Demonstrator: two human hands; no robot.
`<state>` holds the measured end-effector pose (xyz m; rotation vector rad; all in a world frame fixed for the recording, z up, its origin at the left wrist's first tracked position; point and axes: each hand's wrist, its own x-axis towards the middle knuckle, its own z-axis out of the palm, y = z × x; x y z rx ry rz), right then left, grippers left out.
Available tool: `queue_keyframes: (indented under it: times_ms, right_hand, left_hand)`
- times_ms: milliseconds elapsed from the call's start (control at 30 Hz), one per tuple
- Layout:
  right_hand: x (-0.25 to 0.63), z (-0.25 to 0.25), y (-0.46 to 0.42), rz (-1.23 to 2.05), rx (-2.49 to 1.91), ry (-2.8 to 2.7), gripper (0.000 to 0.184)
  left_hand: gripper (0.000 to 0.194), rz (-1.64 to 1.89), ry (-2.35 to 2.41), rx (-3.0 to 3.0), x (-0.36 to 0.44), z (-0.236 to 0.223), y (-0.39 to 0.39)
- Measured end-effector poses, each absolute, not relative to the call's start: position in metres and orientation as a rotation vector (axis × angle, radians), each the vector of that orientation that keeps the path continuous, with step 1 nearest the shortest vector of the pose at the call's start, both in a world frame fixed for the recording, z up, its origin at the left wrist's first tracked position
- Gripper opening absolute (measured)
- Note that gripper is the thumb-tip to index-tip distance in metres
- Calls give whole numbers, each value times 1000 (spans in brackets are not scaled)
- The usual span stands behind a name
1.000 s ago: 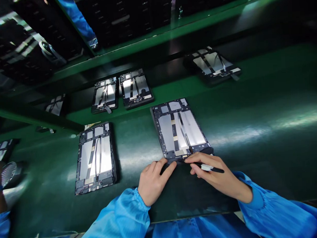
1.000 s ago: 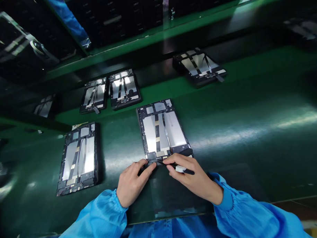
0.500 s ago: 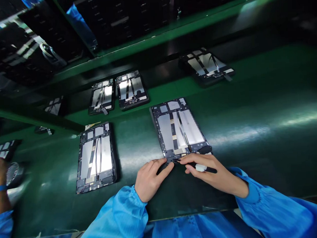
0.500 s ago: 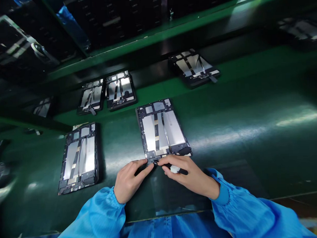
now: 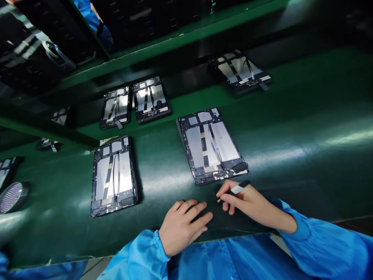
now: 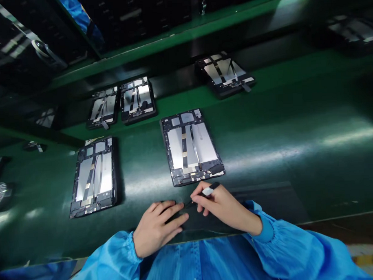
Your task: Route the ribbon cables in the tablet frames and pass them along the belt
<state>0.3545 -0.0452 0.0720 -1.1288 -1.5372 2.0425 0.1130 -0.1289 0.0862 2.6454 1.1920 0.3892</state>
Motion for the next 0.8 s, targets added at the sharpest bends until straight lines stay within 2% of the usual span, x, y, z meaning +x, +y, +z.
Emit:
queue_keyframes:
  times_ms: [200,433,600,800]
  right_hand:
    - [351,80,-54,1699,-1169,-1957,23]
    - [339,77,-74,1597,-1154,-2017,19]
    - [343,77,-66,1770,-1154,-1773,25]
    - [345,93,9,1911,-1169,-1483,40]
  left_hand:
    - [26,415,1038,2714,112,85,-130]
    - [24,411,1079,2700,114,83,-134]
    - [24,442,1095,2639,116,88,-136]
    - [25,541,1113,2454,114,99,-109]
